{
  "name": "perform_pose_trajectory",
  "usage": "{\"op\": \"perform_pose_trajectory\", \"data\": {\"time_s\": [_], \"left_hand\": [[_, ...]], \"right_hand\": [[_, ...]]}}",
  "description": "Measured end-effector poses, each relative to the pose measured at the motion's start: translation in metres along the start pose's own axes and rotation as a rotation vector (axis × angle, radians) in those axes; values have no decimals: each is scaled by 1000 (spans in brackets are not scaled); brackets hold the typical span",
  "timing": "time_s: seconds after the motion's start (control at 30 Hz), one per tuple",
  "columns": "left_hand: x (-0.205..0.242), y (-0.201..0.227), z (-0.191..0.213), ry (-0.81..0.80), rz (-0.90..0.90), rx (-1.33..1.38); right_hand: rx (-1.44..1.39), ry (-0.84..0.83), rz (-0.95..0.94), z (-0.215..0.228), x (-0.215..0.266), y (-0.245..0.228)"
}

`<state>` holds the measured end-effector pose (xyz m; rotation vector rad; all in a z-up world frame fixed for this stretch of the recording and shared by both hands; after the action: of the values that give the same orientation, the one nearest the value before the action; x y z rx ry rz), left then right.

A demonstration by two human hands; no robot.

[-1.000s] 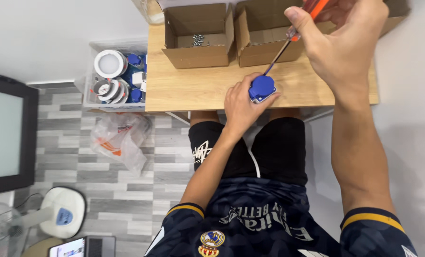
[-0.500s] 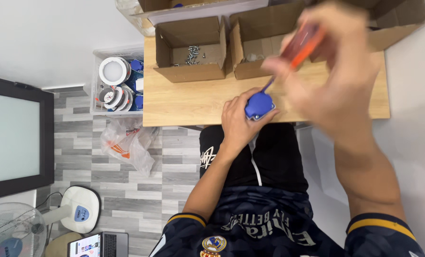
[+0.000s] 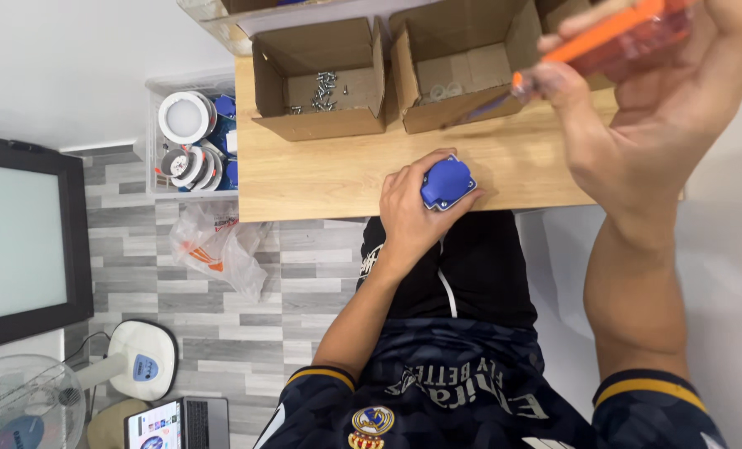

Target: The person assembles a blue electrical socket by attaching a white plastic ring and securing it with screws using an orange screwdriver. They then place the completed unit into a cardboard box and pick up a black electrical component.

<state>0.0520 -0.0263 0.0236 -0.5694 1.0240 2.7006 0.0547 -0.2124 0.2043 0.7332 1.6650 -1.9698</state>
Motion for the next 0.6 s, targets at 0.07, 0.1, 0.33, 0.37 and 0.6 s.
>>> {"op": "perform_pose_trajectory", "data": {"time_s": [0.07,0.1,0.33,0.37,0.6], "left_hand": [[0,-3,-1,-24,2,4],[1,-6,-3,-51,8,6],[-1,-12,23,-169,-57,271],[-2,-12,28,-197,-39,348],[-11,-11,57,-184,64,796]], "right_hand": [[1,23,38,7,5,13],[-1,47,71,11,7,19],[-133,291,-158,41,74,88],[-159,315,-182,44,81,97],[-256,318,-291,50,95,131]]}}
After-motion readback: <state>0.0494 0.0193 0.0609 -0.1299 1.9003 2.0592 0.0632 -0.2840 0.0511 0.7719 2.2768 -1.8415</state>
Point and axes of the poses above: each hand's wrist, its own x-axis away from the middle knuckle, its own z-axis out of the back of the hand, y = z × x, the point moved 4 cm from there along -x, towards the middle knuckle, and after that the axes turned 7 degrees about -x, right-handed, at the moved point
